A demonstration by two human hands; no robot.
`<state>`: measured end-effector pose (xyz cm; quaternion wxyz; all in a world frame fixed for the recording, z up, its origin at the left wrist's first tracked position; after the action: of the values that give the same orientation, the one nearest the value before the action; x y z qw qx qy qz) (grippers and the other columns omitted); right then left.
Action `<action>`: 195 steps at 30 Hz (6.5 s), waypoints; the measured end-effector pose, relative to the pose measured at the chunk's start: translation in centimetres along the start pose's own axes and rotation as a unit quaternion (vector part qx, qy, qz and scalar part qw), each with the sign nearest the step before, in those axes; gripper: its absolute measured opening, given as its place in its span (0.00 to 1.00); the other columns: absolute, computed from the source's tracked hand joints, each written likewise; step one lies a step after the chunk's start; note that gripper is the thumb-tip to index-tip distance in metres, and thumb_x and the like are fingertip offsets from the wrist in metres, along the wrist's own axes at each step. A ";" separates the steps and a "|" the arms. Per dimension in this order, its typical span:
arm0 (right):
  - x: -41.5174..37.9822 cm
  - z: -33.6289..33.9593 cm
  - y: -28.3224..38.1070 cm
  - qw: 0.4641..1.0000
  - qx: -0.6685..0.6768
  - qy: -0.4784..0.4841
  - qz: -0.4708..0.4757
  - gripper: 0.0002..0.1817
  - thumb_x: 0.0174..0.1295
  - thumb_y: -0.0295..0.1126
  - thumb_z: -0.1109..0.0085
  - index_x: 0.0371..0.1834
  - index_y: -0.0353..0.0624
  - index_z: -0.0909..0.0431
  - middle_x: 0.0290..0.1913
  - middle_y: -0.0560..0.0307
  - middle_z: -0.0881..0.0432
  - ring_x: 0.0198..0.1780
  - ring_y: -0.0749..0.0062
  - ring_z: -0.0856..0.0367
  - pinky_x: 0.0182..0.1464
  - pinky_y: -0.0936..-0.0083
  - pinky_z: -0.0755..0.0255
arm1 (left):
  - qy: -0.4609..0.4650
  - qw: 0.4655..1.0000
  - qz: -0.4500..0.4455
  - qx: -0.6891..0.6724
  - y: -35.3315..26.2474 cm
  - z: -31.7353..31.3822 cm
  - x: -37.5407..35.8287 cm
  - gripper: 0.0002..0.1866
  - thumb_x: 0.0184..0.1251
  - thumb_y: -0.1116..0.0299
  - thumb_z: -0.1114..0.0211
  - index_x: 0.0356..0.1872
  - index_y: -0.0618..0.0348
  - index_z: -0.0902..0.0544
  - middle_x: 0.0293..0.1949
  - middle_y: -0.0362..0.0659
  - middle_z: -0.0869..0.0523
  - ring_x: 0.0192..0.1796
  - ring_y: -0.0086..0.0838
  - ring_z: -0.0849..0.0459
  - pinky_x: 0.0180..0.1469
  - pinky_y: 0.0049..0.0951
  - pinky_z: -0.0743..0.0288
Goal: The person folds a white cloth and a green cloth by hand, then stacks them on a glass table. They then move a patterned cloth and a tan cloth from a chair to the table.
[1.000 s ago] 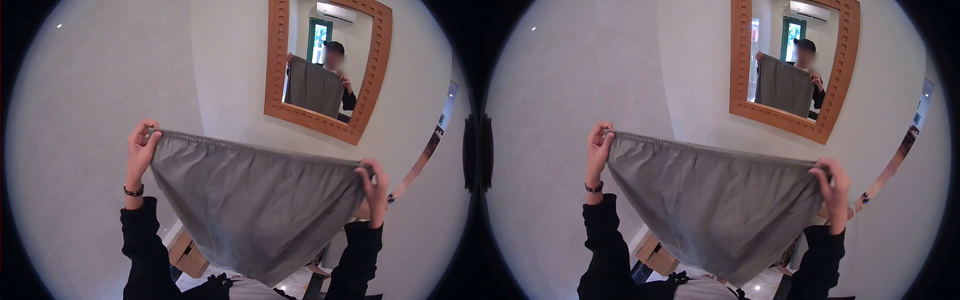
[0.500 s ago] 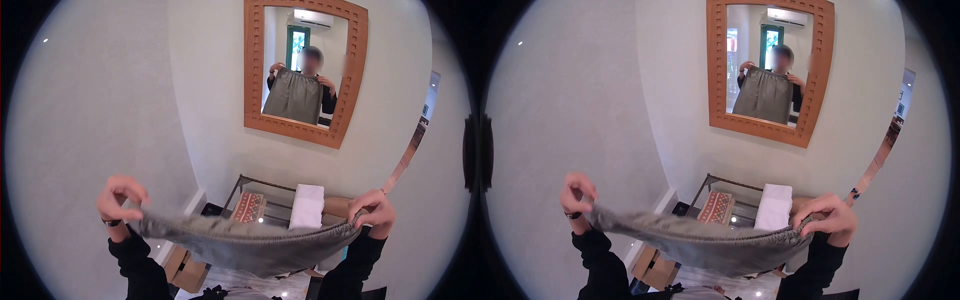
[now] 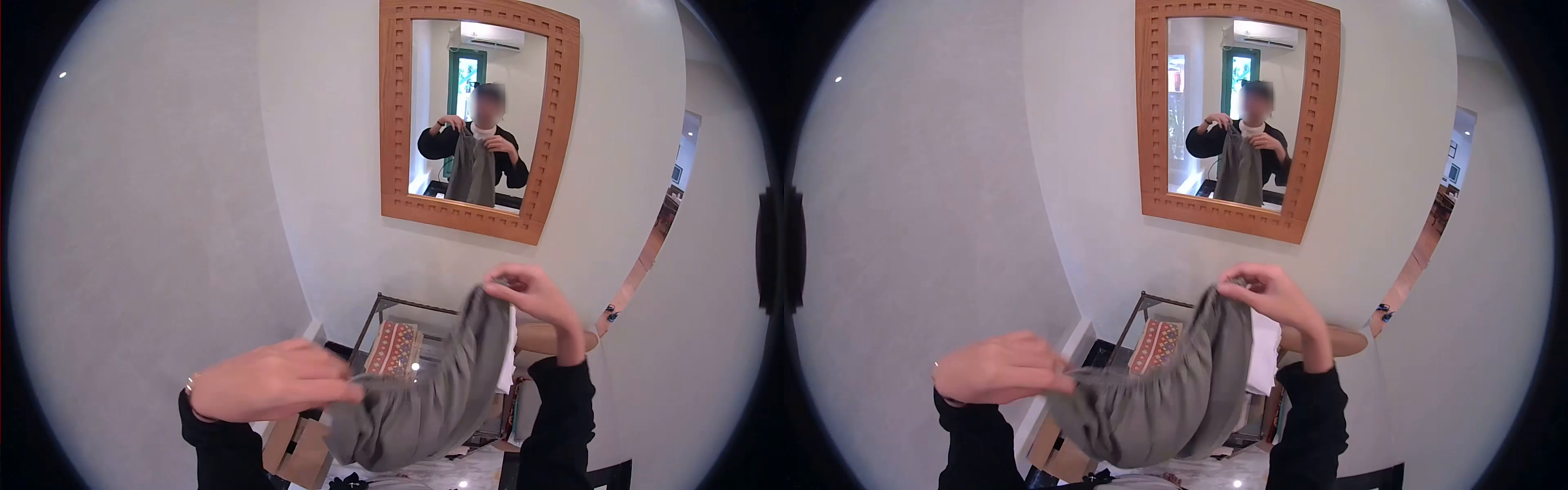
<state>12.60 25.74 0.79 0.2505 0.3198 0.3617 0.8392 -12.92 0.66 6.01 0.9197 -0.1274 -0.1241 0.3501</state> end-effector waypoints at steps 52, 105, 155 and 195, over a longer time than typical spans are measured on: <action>-10.5 -9.5 0.0 0.993 0.098 0.069 -0.004 0.13 0.68 0.30 0.40 0.52 0.37 0.21 0.43 0.56 0.18 0.41 0.77 0.22 0.44 0.78 0.28 | 0.077 0.980 -0.063 -0.172 9.1 -13.5 7.3 0.21 0.64 0.54 0.33 0.40 0.66 0.18 0.41 0.53 0.17 0.53 0.46 0.24 0.54 0.41 0.29; 1.1 -0.5 12.6 0.935 -0.096 -0.116 0.320 0.10 0.71 0.30 0.47 0.51 0.41 0.25 0.37 0.54 0.21 0.36 0.71 0.22 0.41 0.80 0.30 | -0.269 0.954 0.107 -0.078 8.1 10.3 6.0 0.07 0.67 0.74 0.34 0.40 0.66 0.22 0.35 0.34 0.20 0.32 0.11 0.23 0.30 0.13 0.33; -3.1 -10.1 6.8 0.981 -0.026 -0.004 0.192 0.17 0.58 0.32 0.30 0.46 0.31 0.21 0.56 0.45 0.25 0.56 0.55 0.24 0.59 0.66 0.30 | -0.213 0.968 0.065 0.119 3.6 4.1 9.4 0.20 0.49 0.61 0.21 0.34 0.63 0.21 0.24 0.46 0.21 0.25 0.34 0.25 0.32 0.28 0.28; -24.7 -35.3 -29.5 0.990 -0.011 0.128 -0.053 0.22 0.57 0.45 0.31 0.39 0.34 0.21 0.40 0.44 0.22 0.44 0.44 0.23 0.46 0.58 0.29 | -0.614 0.576 0.059 0.537 -0.1 33.9 -5.4 0.25 0.67 0.55 0.32 0.28 0.76 0.17 0.22 0.53 0.17 0.22 0.30 0.29 0.27 0.39 0.32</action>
<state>9.41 11.95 -49.44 0.2497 0.1879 0.3979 0.8625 -27.55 1.96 36.98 0.5008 0.6282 -0.4404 0.4008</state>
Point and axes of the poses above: each hand's wrist, its own x-axis towards the middle knuckle, its own z-axis out of the back of the hand, y = z × x, the point moved 4 cm from there along x, towards the middle knuckle
